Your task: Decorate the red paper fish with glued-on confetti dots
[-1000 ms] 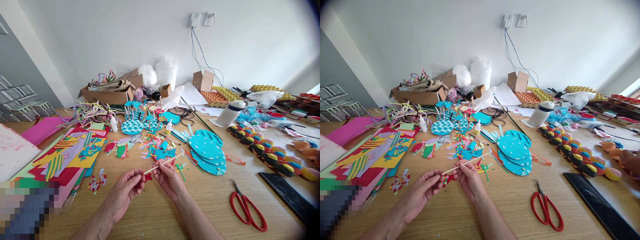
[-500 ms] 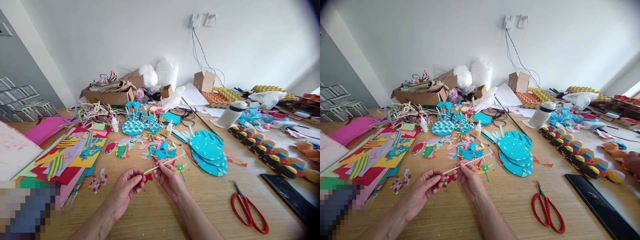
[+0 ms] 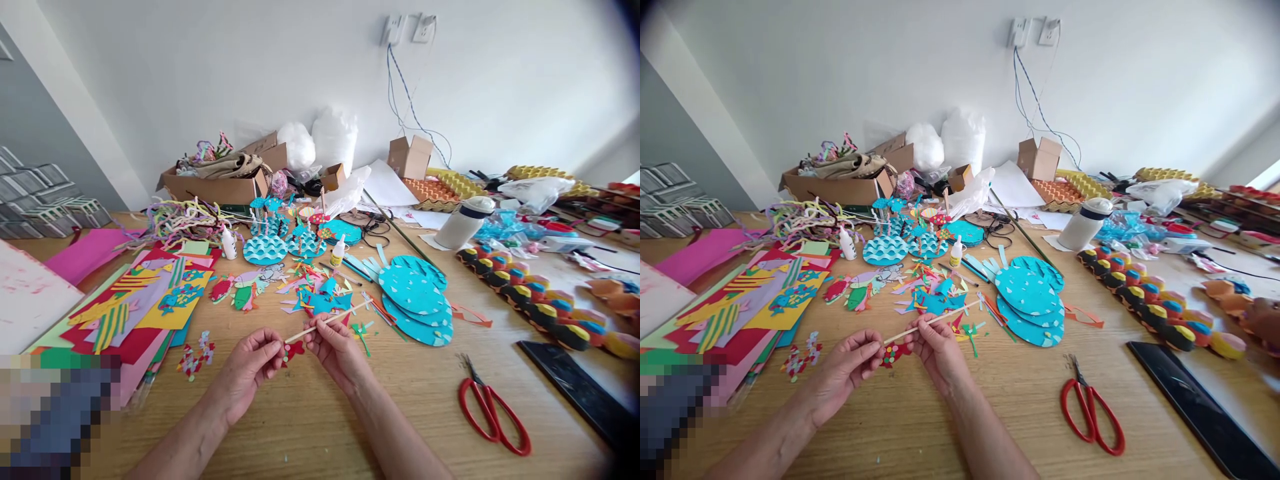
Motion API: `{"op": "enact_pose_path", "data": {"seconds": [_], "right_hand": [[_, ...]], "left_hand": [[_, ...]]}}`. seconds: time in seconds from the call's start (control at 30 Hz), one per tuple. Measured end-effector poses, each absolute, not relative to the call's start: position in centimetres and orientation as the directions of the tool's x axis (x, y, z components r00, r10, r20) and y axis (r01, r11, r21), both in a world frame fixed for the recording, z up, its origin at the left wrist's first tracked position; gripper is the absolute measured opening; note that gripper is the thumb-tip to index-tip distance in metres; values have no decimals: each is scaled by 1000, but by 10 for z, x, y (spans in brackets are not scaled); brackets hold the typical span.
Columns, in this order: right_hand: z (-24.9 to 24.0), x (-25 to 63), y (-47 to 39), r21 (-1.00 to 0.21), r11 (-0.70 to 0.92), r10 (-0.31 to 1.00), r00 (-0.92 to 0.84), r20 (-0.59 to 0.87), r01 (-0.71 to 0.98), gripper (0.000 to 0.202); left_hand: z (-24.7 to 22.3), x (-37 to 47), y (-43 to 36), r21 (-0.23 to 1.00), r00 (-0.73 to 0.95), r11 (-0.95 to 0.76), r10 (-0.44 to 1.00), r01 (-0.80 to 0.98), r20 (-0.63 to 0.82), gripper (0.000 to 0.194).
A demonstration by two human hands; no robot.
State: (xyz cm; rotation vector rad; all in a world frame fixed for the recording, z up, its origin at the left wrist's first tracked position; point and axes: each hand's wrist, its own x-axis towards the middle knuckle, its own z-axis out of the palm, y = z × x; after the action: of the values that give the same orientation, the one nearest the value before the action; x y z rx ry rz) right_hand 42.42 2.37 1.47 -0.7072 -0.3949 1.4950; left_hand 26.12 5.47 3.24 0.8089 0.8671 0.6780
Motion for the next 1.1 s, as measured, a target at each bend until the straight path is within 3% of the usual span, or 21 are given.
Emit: {"op": "enact_pose_path", "data": {"seconds": [0.23, 0.33, 0.5, 0.63, 0.87, 1.1], "right_hand": [[15, 426, 24, -652, -51, 980, 86, -177, -757, 19], [16, 433, 25, -677, 17, 971, 173, -164, -736, 19], [20, 447, 25, -774, 160, 915, 387, -117, -613, 20], [28, 453, 20, -872, 160, 882, 464, -85, -463, 22], [57, 457, 5, -994, 43, 945, 328, 9, -97, 25], [51, 448, -7, -939, -97, 995, 11, -99, 331, 11]], "left_hand": [[30, 255, 56, 827, 484, 529, 783, -190, -390, 26], [28, 250, 58, 840, 454, 512, 800, -177, -392, 23], [23, 242, 61, 851, 425, 509, 805, -133, -415, 20], [20, 240, 62, 802, 459, 576, 762, -158, -456, 26], [18, 236, 63, 809, 464, 567, 764, -152, -448, 24], [23, 233, 57, 807, 451, 586, 742, -75, -497, 32]]}}
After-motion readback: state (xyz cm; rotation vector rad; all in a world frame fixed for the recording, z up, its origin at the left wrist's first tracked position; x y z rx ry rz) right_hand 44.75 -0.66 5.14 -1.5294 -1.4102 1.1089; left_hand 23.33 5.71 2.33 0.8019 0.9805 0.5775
